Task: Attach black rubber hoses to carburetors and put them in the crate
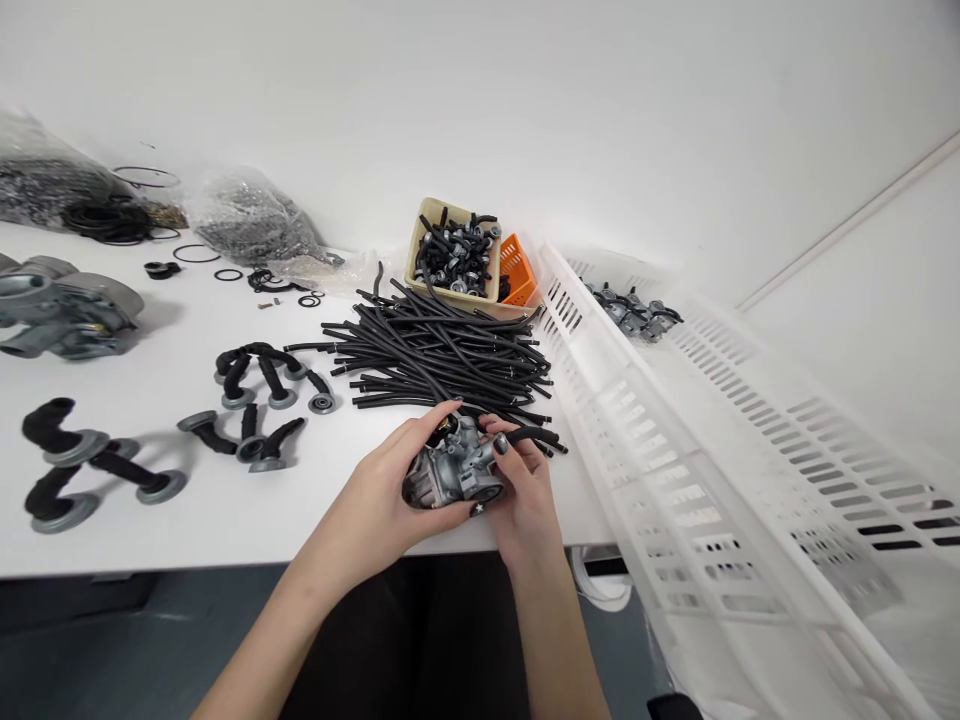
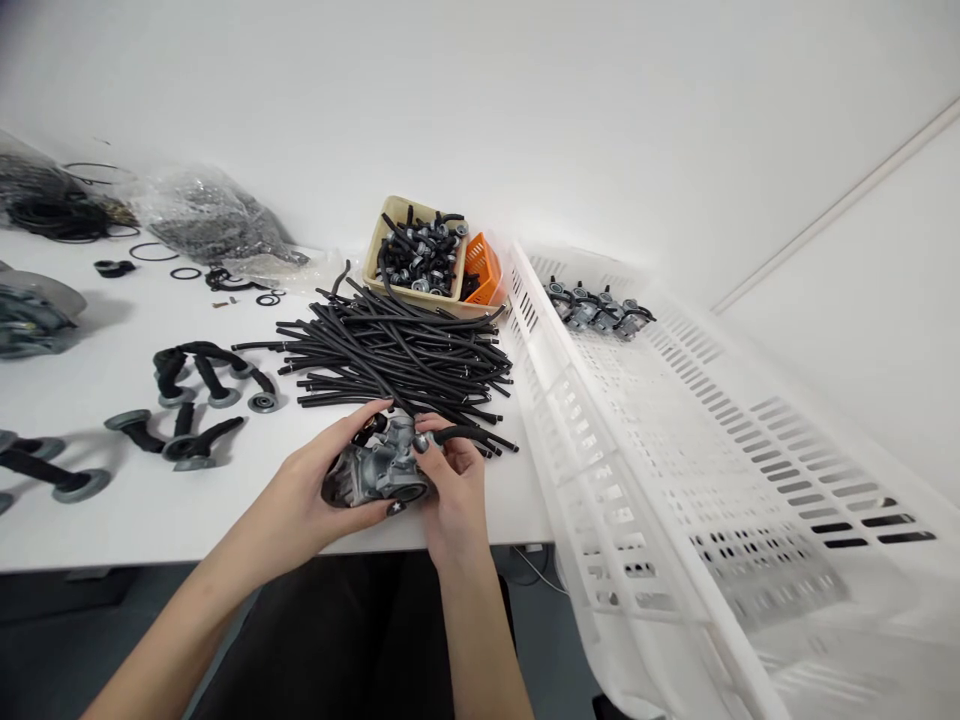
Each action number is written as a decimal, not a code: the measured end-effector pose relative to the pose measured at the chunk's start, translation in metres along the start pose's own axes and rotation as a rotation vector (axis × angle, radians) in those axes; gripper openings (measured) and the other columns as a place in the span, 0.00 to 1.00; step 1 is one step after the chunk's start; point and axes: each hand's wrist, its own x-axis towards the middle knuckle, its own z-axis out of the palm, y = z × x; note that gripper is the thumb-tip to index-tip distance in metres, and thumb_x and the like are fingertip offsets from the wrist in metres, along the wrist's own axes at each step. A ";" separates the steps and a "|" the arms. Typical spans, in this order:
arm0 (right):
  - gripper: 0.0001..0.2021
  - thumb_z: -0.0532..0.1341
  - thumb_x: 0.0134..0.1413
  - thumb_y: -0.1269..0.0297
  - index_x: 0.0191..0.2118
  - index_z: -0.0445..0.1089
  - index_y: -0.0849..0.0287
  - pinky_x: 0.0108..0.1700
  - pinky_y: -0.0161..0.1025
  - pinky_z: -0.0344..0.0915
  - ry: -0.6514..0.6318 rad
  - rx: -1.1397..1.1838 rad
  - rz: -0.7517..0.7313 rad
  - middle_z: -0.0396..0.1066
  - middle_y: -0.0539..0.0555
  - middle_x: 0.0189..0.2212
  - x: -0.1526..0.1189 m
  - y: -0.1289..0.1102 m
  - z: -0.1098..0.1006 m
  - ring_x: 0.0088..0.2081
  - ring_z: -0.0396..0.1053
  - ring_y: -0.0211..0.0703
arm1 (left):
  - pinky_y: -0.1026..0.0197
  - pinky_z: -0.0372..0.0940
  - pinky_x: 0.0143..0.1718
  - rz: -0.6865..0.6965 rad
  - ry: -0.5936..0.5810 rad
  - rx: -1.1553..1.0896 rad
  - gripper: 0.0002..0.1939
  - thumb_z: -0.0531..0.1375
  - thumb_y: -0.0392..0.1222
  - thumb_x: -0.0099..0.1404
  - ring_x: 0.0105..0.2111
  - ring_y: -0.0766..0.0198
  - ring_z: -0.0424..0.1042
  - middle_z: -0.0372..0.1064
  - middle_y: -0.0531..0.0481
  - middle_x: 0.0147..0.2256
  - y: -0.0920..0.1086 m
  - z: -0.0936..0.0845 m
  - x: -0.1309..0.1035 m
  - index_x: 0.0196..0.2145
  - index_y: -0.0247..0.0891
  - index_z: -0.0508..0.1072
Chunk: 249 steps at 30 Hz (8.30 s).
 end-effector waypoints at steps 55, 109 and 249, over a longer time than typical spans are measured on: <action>0.10 0.76 0.38 0.62 0.29 0.78 0.56 0.45 0.37 0.68 -0.001 -0.020 0.003 0.75 0.52 0.43 0.001 0.001 -0.001 0.44 0.71 0.43 | 0.52 0.60 0.63 -0.023 -0.020 -0.023 0.40 0.66 0.45 0.59 0.64 0.54 0.60 0.59 0.52 0.65 0.001 -0.002 0.001 0.66 0.53 0.55; 0.11 0.75 0.41 0.58 0.32 0.79 0.54 0.46 0.40 0.66 0.012 -0.085 -0.039 0.75 0.53 0.41 -0.002 0.003 -0.002 0.42 0.70 0.44 | 0.61 0.58 0.62 -0.059 -0.005 -0.087 0.42 0.67 0.46 0.57 0.64 0.59 0.60 0.60 0.56 0.64 -0.002 0.001 -0.001 0.65 0.55 0.55; 0.06 0.58 0.62 0.69 0.40 0.72 0.53 0.43 0.40 0.73 -0.184 -0.708 -0.544 0.75 0.53 0.36 -0.028 0.019 -0.009 0.39 0.76 0.43 | 0.50 0.60 0.59 -0.350 0.558 -0.900 0.38 0.71 0.56 0.53 0.51 0.55 0.70 0.71 0.49 0.50 -0.012 -0.003 0.001 0.59 0.49 0.66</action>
